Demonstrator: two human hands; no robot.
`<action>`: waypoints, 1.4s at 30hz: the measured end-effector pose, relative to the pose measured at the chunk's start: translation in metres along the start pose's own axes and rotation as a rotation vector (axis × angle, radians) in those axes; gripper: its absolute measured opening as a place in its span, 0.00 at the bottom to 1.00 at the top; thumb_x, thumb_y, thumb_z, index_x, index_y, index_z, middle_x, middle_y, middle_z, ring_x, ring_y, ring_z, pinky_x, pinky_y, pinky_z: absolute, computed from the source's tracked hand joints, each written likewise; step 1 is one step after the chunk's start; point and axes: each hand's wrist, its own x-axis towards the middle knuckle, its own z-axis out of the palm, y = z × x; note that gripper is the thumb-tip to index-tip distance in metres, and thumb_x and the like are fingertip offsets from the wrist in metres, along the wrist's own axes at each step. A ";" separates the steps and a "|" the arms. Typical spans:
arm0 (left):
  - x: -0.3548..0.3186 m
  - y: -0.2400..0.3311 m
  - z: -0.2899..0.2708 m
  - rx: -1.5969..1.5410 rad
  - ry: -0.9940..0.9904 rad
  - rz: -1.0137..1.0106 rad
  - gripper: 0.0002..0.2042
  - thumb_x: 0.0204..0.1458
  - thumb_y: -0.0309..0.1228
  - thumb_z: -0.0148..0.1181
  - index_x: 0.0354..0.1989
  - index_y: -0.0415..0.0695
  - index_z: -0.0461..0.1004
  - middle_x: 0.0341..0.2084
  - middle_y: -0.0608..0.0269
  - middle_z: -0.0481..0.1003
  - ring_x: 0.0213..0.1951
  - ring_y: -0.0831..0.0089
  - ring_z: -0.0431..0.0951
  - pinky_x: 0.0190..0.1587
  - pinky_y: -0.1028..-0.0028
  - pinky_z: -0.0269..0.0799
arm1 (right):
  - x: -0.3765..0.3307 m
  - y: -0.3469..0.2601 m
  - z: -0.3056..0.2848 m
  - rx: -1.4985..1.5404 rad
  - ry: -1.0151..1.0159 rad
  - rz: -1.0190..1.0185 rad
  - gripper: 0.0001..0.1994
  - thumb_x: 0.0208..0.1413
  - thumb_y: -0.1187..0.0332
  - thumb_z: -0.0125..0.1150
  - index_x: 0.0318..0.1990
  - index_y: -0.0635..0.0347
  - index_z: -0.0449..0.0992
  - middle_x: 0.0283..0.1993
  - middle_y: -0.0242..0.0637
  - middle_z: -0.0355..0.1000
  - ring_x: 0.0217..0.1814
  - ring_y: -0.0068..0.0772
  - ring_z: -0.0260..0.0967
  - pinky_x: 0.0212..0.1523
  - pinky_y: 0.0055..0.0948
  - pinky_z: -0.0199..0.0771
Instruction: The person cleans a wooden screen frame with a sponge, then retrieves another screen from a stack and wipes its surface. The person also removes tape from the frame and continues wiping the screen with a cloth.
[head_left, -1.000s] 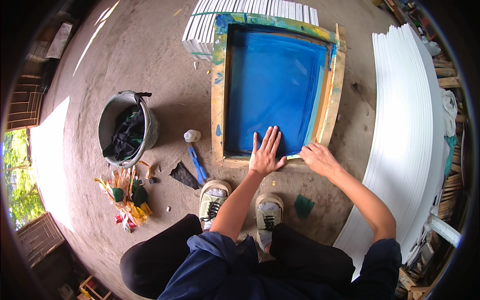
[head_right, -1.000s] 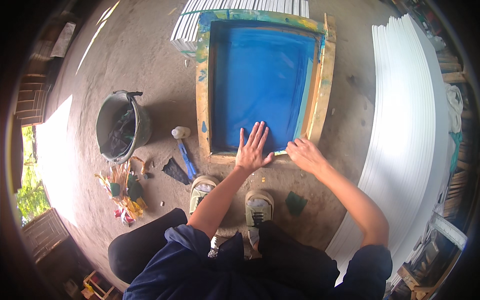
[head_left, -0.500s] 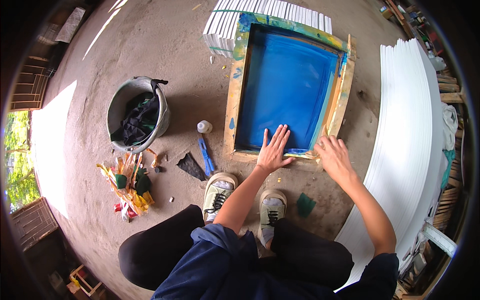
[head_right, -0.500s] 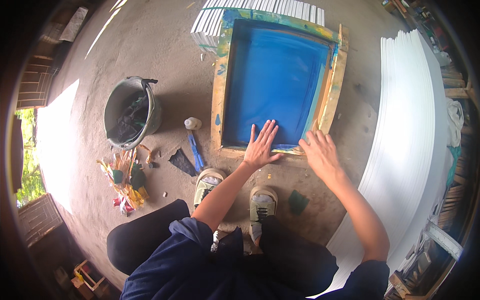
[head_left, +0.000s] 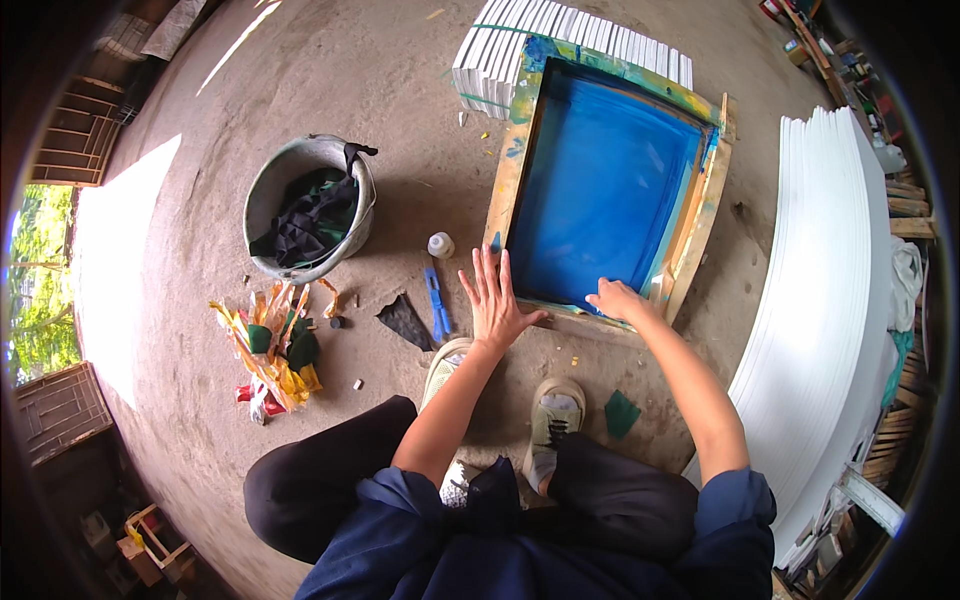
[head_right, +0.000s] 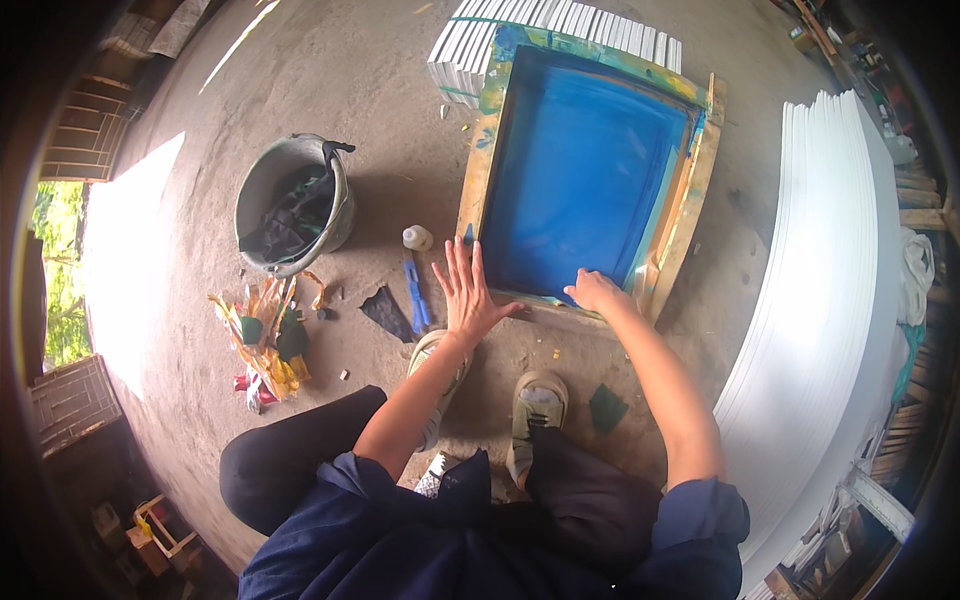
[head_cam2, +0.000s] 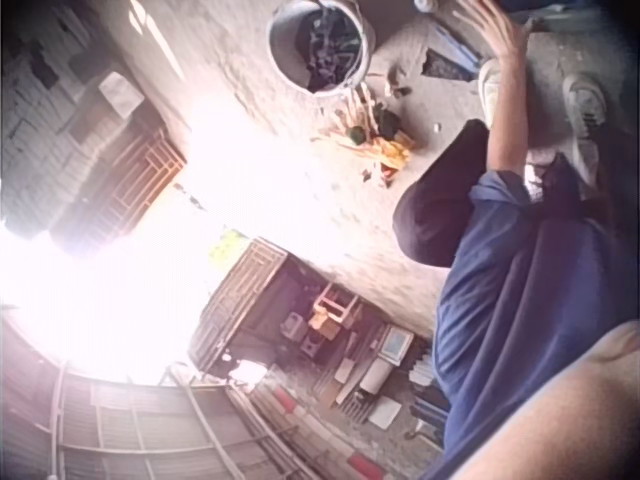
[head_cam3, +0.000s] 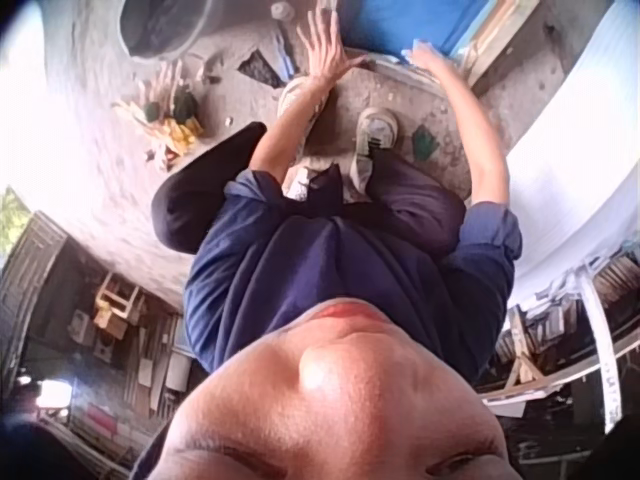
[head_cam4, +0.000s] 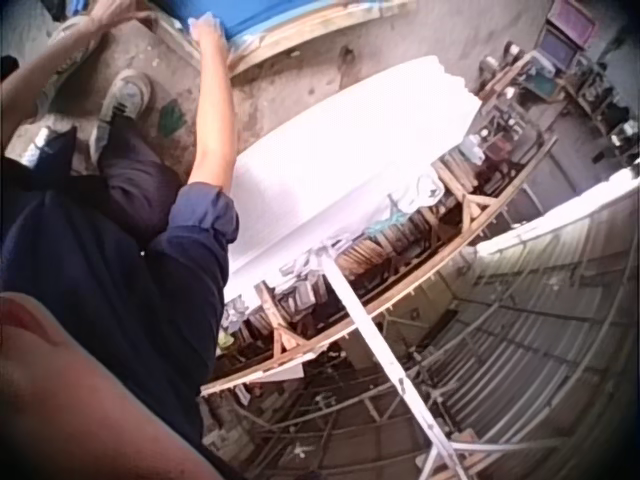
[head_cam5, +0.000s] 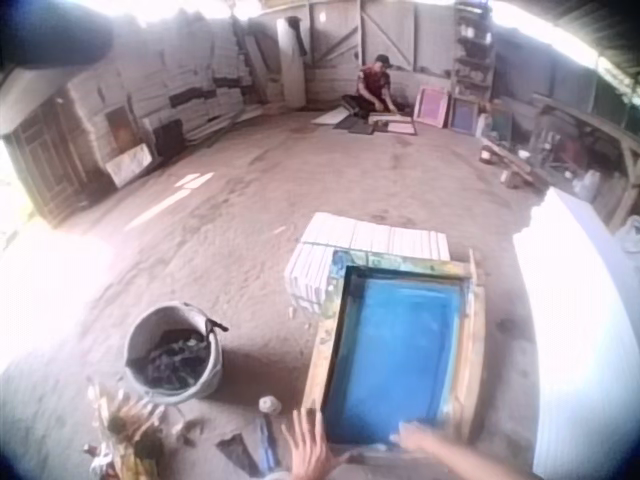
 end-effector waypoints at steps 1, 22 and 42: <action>-0.003 0.001 0.002 -0.017 0.006 -0.024 0.66 0.22 0.54 0.73 0.67 0.40 0.34 0.66 0.41 0.33 0.68 0.47 0.29 0.63 0.41 0.25 | 0.001 -0.004 0.004 -0.005 0.021 0.005 0.25 0.58 0.51 0.49 0.50 0.67 0.68 0.52 0.52 0.68 0.55 0.51 0.66 0.53 0.44 0.67; -0.003 0.003 0.017 -0.013 -0.124 -0.167 0.72 0.19 0.56 0.74 0.66 0.37 0.24 0.65 0.38 0.24 0.66 0.42 0.22 0.63 0.42 0.28 | -0.079 0.030 -0.111 0.791 0.735 -0.145 0.22 0.59 0.52 0.49 0.46 0.64 0.73 0.35 0.36 0.69 0.34 0.23 0.63 0.40 0.32 0.64; 0.022 -0.002 -0.042 0.178 -0.405 0.004 0.45 0.36 0.41 0.70 0.64 0.45 0.52 0.65 0.48 0.46 0.68 0.49 0.35 0.64 0.43 0.38 | -0.233 0.018 -0.187 0.320 1.241 -0.158 0.12 0.56 0.71 0.51 0.47 0.55 0.74 0.36 0.41 0.75 0.34 0.33 0.73 0.38 0.30 0.71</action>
